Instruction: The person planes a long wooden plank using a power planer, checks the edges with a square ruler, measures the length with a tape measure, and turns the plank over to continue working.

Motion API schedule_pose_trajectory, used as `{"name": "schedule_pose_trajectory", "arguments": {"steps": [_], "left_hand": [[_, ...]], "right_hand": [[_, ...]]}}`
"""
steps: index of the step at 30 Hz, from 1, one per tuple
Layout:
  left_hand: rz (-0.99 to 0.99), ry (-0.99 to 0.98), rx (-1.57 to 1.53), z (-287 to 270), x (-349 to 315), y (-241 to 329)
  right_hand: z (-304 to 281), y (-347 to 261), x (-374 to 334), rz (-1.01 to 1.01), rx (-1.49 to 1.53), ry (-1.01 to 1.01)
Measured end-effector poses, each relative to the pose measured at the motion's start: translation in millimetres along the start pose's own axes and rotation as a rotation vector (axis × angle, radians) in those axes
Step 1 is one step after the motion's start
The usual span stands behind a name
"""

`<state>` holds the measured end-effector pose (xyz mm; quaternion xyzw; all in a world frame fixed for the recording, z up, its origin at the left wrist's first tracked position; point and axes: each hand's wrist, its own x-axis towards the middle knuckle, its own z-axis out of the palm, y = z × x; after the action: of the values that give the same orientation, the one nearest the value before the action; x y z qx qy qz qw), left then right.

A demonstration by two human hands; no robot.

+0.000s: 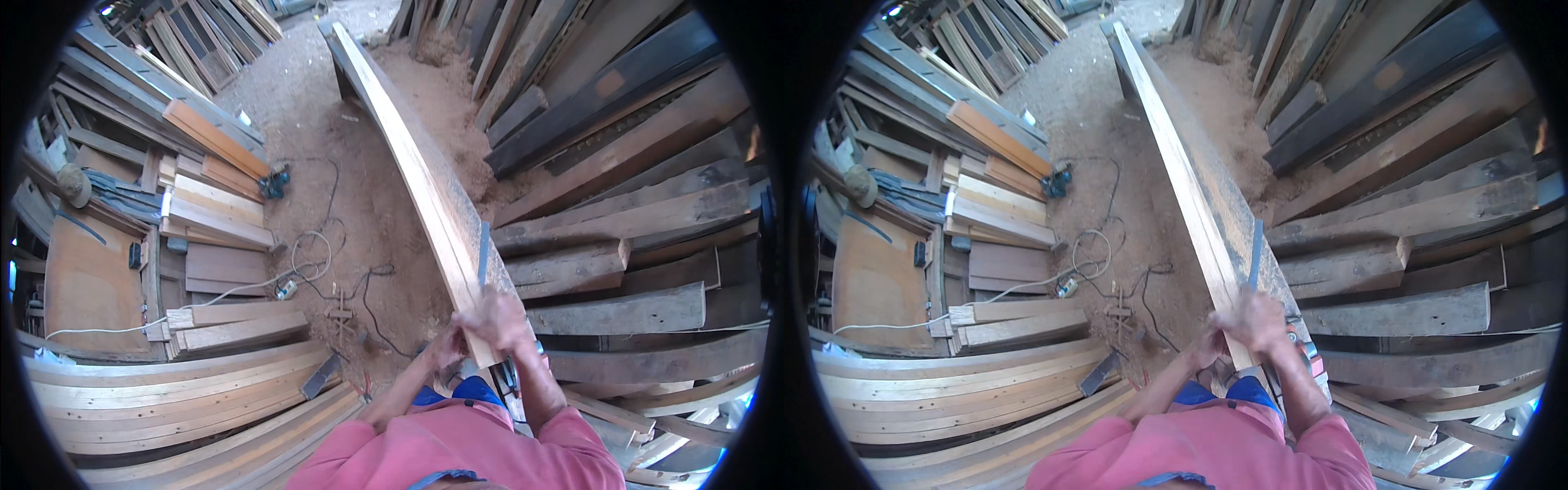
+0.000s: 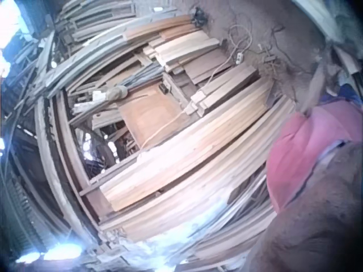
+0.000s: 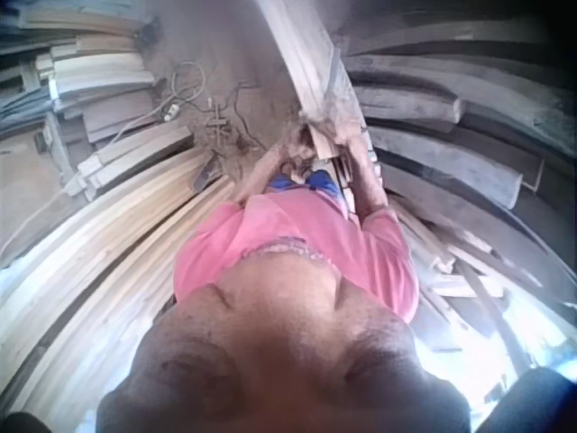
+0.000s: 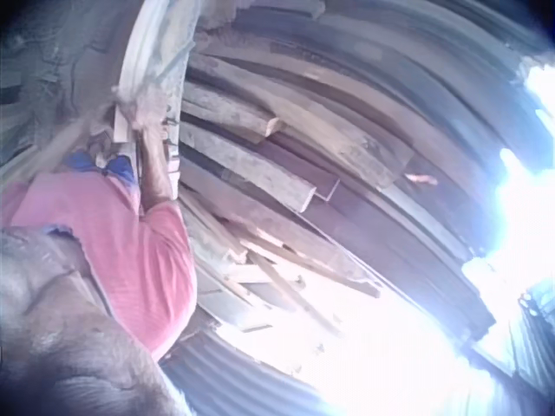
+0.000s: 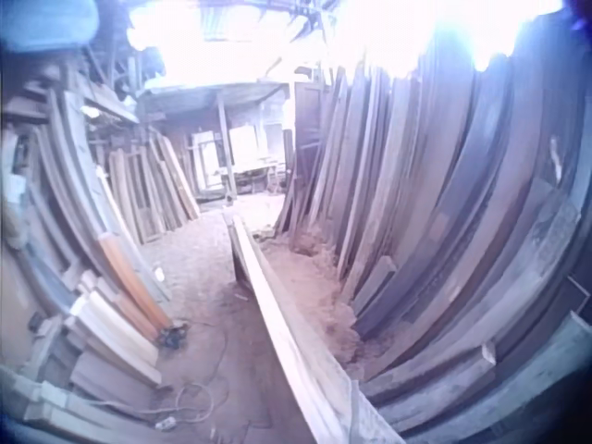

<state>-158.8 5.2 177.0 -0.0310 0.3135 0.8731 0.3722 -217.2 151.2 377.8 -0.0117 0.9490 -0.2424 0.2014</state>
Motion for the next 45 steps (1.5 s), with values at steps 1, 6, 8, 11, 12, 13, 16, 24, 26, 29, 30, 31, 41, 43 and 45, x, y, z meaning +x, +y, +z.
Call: {"name": "schedule_pose_trajectory", "arguments": {"steps": [1,6,8,11,12,13,16,24,26,29,30,31,41,43,45], "left_hand": [[-0.087,-0.062,-0.12,17.3,-10.1,27.9],[0.475,-0.412,0.123,115.0,-22.4,144.8],[0.555,-0.382,0.058,191.0,-34.8,198.4],[0.676,-0.4,0.103,229.2,-48.2,236.3],[0.705,-0.456,0.134,236.2,-45.4,241.2],[0.72,-0.459,0.147,239.6,-48.9,242.8],[0.71,-0.482,0.043,252.4,-62.9,249.1],[0.731,-0.442,0.075,252.2,-65.2,251.3],[0.722,-0.44,0.088,252.8,-63.3,249.9],[0.698,-0.376,0.027,240.4,-61.1,240.5],[0.804,-0.312,0.054,234.2,-67.7,238.0],[0.848,-0.337,0.001,225.3,-71.6,237.7],[0.874,-0.478,-0.073,192.3,-108.8,255.4],[0.863,-0.472,-0.079,184.7,-113.3,252.0],[0.88,-0.462,0.054,178.7,-119.8,254.7]], "right_hand": [[-25.5,-4.1,-0.1,-0.122,0.035,0.027],[-117.7,-53.4,-67.7,-0.9,1.256,0.258],[-114.5,-84.4,-85.9,-1.007,1.168,0.565],[-106.6,-121.8,-83.5,-0.95,0.471,0.988],[-110.5,-118.8,-75.1,-1.021,0.5,0.972],[-111.5,-126.3,-77.8,-1.041,0.504,0.976],[-114.7,-141.6,-81.0,-1.069,0.578,0.922],[-117.8,-146.0,-82.5,-1.105,0.592,0.883],[-117.0,-144.3,-81.5,-1.11,0.588,0.894],[-114.9,-145.6,-84.1,-1.124,0.729,0.844],[-118.9,-143.5,-88.0,-1.162,0.605,0.781],[-122.1,-140.4,-91.0,-1.19,0.49,0.716],[-135.6,-162.2,-149.7,-2.348,0.977,0.12],[-132.8,-151.9,-155.4,-2.416,1.121,0.084],[-123.1,-116.9,-158.2,-2.095,1.373,0.079]]}}
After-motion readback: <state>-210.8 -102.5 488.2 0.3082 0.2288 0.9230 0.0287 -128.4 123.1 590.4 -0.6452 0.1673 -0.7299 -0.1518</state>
